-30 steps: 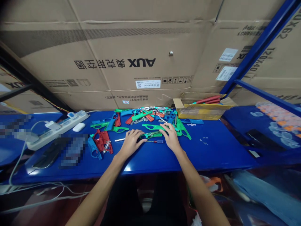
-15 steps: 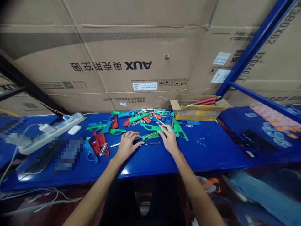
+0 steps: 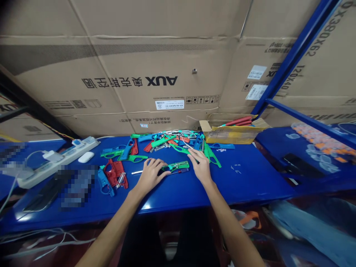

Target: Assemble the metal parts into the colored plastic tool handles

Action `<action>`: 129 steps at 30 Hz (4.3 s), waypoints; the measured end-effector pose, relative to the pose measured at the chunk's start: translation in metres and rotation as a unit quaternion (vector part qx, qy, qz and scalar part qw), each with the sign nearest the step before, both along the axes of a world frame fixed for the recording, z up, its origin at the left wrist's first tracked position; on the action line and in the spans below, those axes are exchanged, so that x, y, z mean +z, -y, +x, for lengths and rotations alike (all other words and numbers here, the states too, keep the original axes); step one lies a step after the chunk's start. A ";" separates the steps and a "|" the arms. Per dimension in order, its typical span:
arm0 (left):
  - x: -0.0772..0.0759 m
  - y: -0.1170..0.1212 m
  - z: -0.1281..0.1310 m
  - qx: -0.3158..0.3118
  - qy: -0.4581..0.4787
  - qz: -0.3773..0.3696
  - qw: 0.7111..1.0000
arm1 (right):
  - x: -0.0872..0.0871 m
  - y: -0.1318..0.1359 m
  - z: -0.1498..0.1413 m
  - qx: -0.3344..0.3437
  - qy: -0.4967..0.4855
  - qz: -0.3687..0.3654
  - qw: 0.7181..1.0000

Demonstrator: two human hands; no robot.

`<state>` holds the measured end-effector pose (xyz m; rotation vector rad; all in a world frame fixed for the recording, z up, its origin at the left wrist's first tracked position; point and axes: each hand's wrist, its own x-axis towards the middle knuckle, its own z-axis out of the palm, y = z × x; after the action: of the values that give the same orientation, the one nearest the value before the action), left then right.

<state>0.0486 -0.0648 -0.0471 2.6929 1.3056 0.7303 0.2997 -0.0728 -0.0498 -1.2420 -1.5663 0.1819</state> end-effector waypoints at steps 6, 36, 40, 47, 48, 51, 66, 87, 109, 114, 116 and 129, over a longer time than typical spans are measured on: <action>-0.001 -0.002 0.000 -0.009 0.028 -0.007 1.000 | 0.000 0.000 0.000 0.026 0.008 -0.015 1.000; -0.002 -0.003 -0.028 0.038 0.021 0.005 0.999 | -0.011 -0.001 -0.004 0.188 0.135 -0.087 0.969; -0.004 -0.003 -0.027 0.032 0.017 -0.002 0.999 | -0.012 0.000 -0.004 0.191 0.133 -0.087 0.969; -0.004 -0.002 -0.025 0.032 0.027 -0.005 0.999 | -0.010 0.000 -0.004 0.190 0.131 -0.106 0.967; -0.003 -0.002 -0.026 0.034 0.028 -0.007 0.999 | -0.010 0.001 -0.004 0.192 0.132 -0.111 0.966; -0.003 -0.002 -0.026 0.040 0.027 -0.018 0.999 | -0.009 0.001 -0.003 0.194 0.135 -0.122 0.964; -0.004 -0.003 -0.024 0.032 0.046 -0.044 0.997 | -0.011 -0.002 -0.007 0.193 0.125 -0.114 0.967; -0.002 -0.001 -0.017 0.026 0.040 -0.037 0.998 | 0.001 -0.008 0.004 0.188 0.179 -0.162 0.952; -0.007 0.001 -0.008 0.052 -0.063 0.057 0.995 | 0.011 -0.005 -0.016 0.124 0.370 -0.107 0.914; 0.023 -0.024 -0.007 0.049 -0.087 0.086 0.991 | 0.016 -0.028 -0.030 0.086 0.327 -0.128 0.932; 0.043 -0.041 -0.008 0.033 -0.071 0.098 0.992 | 0.022 -0.043 -0.033 0.083 0.300 -0.131 0.941; 0.012 -0.064 0.005 0.063 0.336 -0.026 0.939 | 0.017 -0.067 -0.063 0.239 -0.078 -0.247 0.936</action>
<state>0.0538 -0.0004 -0.0354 2.0183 1.2688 1.4351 0.2367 -0.0061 -0.0327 -1.1549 -1.7151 1.0160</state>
